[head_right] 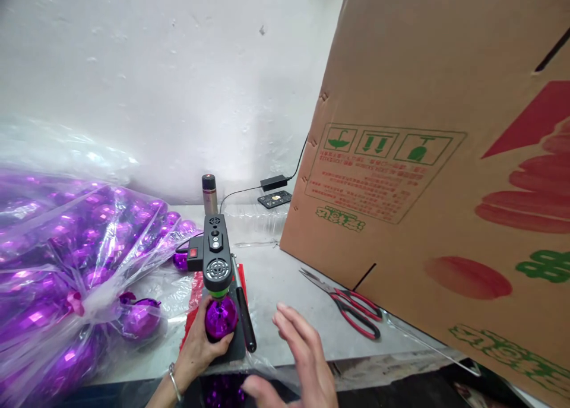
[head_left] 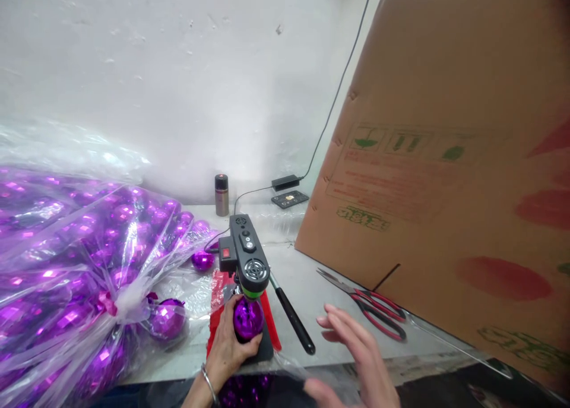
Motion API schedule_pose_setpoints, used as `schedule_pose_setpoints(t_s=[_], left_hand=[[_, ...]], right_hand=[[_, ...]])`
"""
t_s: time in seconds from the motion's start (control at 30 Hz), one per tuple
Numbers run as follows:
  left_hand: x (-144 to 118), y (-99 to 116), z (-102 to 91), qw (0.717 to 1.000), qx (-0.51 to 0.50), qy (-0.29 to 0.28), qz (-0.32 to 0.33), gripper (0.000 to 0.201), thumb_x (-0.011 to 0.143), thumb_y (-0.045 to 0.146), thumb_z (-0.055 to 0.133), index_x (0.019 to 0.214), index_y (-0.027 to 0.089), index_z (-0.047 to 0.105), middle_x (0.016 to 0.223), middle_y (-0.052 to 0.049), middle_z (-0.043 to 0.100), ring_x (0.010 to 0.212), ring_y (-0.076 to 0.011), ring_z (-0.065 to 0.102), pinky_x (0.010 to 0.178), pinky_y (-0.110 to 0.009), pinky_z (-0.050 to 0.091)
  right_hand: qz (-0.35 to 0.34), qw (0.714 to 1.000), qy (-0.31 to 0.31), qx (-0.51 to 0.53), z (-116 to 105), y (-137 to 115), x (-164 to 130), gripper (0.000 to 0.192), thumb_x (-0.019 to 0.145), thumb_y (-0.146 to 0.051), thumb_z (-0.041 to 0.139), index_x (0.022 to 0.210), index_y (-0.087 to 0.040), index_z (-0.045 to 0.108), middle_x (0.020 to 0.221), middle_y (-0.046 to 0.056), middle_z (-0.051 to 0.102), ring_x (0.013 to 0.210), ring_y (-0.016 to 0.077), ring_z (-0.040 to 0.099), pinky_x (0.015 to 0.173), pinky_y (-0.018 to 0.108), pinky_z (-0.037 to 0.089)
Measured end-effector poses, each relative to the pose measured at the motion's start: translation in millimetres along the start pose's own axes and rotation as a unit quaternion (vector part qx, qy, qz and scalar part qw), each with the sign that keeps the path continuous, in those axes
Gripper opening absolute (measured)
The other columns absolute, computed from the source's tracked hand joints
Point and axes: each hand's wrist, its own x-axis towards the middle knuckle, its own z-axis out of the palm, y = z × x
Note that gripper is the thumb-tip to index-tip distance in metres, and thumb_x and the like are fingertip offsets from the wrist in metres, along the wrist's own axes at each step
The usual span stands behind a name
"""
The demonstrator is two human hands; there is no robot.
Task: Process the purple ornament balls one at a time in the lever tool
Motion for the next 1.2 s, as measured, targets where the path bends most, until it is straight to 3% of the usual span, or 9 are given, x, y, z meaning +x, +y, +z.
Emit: schedule_pose_setpoints(t_s=[0.07, 0.13, 0.23, 0.37, 0.53, 0.9, 1.2], left_hand=[[-1, 0, 0.6, 1.000, 0.002, 0.001, 0.004, 0.081, 0.069, 0.043, 0.078, 0.143, 0.016, 0.059, 0.142, -0.021, 0.073, 0.134, -0.0426, 0.071, 0.123, -0.065, 0.051], [-1, 0, 0.9, 1.000, 0.000, 0.009, 0.008, 0.078, 0.070, 0.043, 0.079, 0.141, 0.016, 0.060, 0.141, -0.021, 0.073, 0.135, -0.0427, 0.071, 0.123, -0.063, 0.052], [-3, 0, 0.8, 1.000, -0.012, 0.000, 0.007, 0.078, 0.070, 0.043, 0.082, 0.140, 0.016, 0.061, 0.141, -0.021, 0.074, 0.136, -0.0429, 0.071, 0.121, -0.062, 0.055], [-4, -2, 1.6, 1.000, -0.012, -0.010, 0.005, 0.083, 0.070, 0.044, 0.082, 0.143, 0.015, 0.057, 0.143, -0.023, 0.072, 0.136, -0.0443, 0.071, 0.120, -0.066, 0.054], [-6, -8, 4.6, 1.000, -0.001, -0.001, 0.024, 0.080, 0.070, 0.040, 0.082, 0.143, 0.016, 0.058, 0.140, -0.021, 0.073, 0.131, -0.0426, 0.074, 0.118, -0.062, 0.058], [-8, -10, 8.2, 0.999, 0.013, 0.007, 0.047, 0.076, 0.073, 0.034, 0.080, 0.143, 0.016, 0.059, 0.136, -0.019, 0.075, 0.128, -0.0414, 0.075, 0.115, -0.061, 0.060], [-9, -12, 7.9, 0.999, 0.013, -0.009, 0.035, 0.079, 0.071, 0.028, 0.082, 0.145, 0.016, 0.056, 0.141, -0.021, 0.073, 0.131, -0.0421, 0.073, 0.119, -0.061, 0.057]], right_hand=[[-0.046, 0.999, 0.000, -0.001, 13, -4, 19, 0.062, 0.104, -0.067, 0.063, 0.142, -0.017, 0.069, 0.126, 0.020, 0.081, 0.106, 0.0278, 0.085, 0.084, 0.036, 0.072], [-0.098, 0.995, 0.003, 0.013, 25, -10, 36, 0.057, 0.106, -0.067, 0.058, 0.131, -0.017, 0.070, 0.111, 0.017, 0.084, 0.099, 0.0250, 0.086, 0.082, 0.034, 0.072], [-0.107, 0.991, 0.000, 0.082, 41, -18, 55, 0.029, 0.116, -0.044, 0.053, 0.106, -0.021, 0.067, 0.089, 0.007, 0.082, 0.077, 0.0151, 0.082, 0.071, 0.024, 0.067], [-0.076, 0.985, 0.019, 0.151, 58, -23, 58, 0.030, 0.113, -0.015, 0.047, 0.085, -0.023, 0.055, 0.071, -0.001, 0.071, 0.061, 0.0110, 0.071, 0.058, 0.021, 0.056], [-0.055, 0.985, 0.038, 0.160, 69, -19, 45, 0.030, 0.104, -0.004, 0.042, 0.083, -0.024, 0.050, 0.069, -0.002, 0.060, 0.054, 0.0107, 0.057, 0.051, 0.023, 0.045], [-0.058, 0.985, 0.052, 0.156, 72, -19, 42, 0.034, 0.098, 0.005, 0.041, 0.081, -0.025, 0.045, 0.069, -0.003, 0.053, 0.054, 0.0100, 0.049, 0.052, 0.026, 0.037], [0.042, 0.982, 0.087, 0.163, 77, -37, 36, 0.036, 0.099, 0.004, 0.041, 0.078, -0.025, 0.040, 0.069, -0.003, 0.048, 0.057, 0.0113, 0.044, 0.057, 0.029, 0.033]])
